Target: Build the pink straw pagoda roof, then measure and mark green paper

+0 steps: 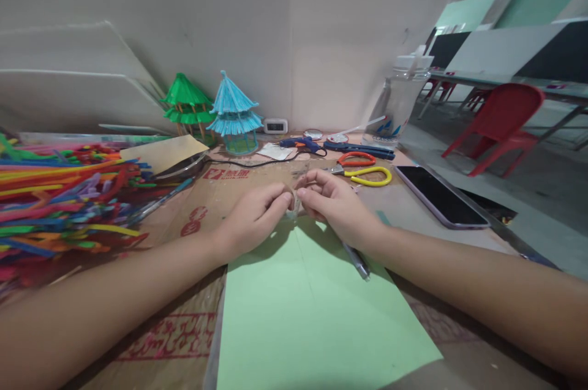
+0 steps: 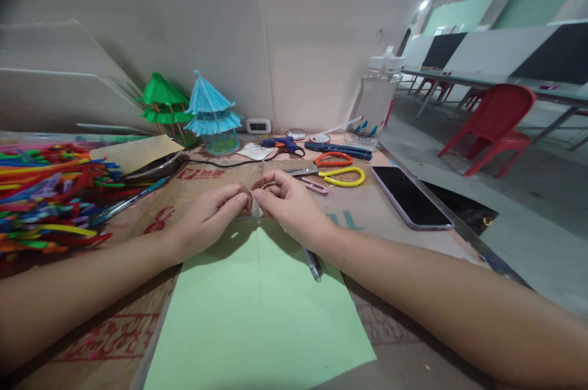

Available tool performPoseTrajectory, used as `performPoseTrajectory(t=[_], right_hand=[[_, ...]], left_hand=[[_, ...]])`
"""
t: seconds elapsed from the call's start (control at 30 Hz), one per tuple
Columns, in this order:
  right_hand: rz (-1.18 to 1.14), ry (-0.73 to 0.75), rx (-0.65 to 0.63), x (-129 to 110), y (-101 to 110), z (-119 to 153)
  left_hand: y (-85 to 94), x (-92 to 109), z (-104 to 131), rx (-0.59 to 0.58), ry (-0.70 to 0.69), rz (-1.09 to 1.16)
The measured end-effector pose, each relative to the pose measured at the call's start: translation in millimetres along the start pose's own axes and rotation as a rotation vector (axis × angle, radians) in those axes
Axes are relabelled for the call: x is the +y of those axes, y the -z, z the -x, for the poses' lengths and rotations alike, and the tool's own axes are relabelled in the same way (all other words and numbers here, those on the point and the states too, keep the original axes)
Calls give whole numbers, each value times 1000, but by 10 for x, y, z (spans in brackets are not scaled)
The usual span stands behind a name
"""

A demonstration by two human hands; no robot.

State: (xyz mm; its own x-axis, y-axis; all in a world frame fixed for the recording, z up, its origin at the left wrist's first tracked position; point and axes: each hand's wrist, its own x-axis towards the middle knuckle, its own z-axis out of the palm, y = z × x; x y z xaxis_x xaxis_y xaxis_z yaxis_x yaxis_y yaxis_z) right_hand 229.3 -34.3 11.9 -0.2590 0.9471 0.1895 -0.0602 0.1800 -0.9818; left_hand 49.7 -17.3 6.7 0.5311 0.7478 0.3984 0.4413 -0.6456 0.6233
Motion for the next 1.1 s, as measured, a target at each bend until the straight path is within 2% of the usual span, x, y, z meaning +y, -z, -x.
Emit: performPoseTrajectory(t=[0.43,0.87,1.1], right_hand=[[25,92,77,-8,14,21],[94,91,74,22,66,1],[20,57,66,43,71,-5]], left_hand=[[-6,9,13,-12,-114,-173],[-31,-60,21,-58,-184,-303],[-41,-53,23,-60,-182,-289]])
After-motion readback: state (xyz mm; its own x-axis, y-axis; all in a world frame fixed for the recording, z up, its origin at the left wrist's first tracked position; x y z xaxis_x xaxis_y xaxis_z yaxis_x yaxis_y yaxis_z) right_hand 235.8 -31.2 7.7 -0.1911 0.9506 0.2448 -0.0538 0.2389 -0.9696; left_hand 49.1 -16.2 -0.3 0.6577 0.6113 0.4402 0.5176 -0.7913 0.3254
